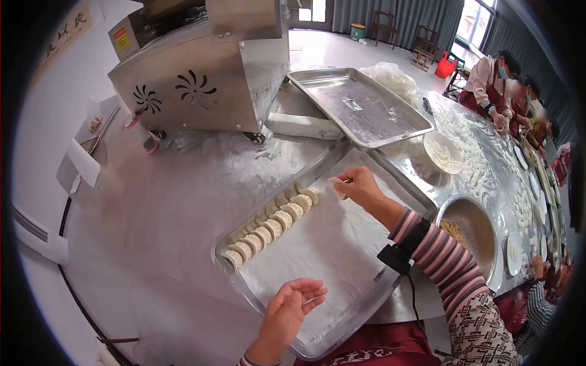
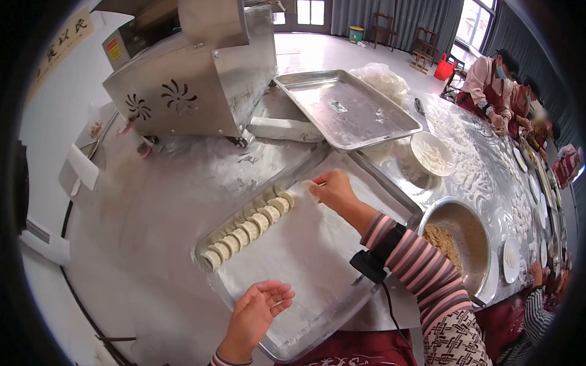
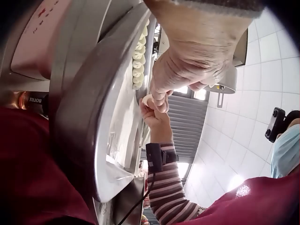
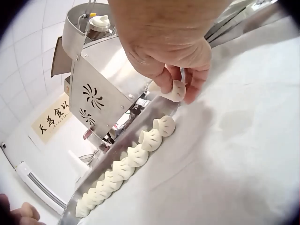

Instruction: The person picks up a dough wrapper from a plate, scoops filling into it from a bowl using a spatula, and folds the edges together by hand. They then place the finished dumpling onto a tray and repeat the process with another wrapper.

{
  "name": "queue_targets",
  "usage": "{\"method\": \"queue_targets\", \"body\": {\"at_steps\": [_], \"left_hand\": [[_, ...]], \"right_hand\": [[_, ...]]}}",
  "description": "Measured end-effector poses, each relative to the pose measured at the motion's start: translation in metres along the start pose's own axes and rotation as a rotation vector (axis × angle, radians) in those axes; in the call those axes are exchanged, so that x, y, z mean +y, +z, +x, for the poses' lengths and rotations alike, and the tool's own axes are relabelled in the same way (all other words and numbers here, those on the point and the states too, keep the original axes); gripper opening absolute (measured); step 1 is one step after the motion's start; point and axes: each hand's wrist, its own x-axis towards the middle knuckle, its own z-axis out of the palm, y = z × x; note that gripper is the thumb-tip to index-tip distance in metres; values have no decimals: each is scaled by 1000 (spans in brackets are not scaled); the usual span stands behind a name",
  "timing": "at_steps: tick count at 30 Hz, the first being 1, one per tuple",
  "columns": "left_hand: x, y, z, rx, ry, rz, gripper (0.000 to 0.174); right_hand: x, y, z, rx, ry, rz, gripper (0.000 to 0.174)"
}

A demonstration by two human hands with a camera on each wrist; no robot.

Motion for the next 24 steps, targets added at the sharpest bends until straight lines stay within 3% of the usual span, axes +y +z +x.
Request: {"method": "queue_targets", "body": {"at_steps": [5,8,10,12,24], "left_hand": [[-1,-6,1,14,-36,39,36],[-8,-11,5,11,-23,28,45],[-4,-6,5,18,-35,-39,38],[-3,-5,6,13,-29,-25,39],[-7,-7,8,-6,-5,-24,42]], "right_hand": [[15,18,23,61,-79,-173,20],[14,22,27,46,-120,-218,19],[14,23,29,26,-115,-238,18],[16,25,30,25,-218,-291,20],[9,38,30,40,-269,-509,17]]}}
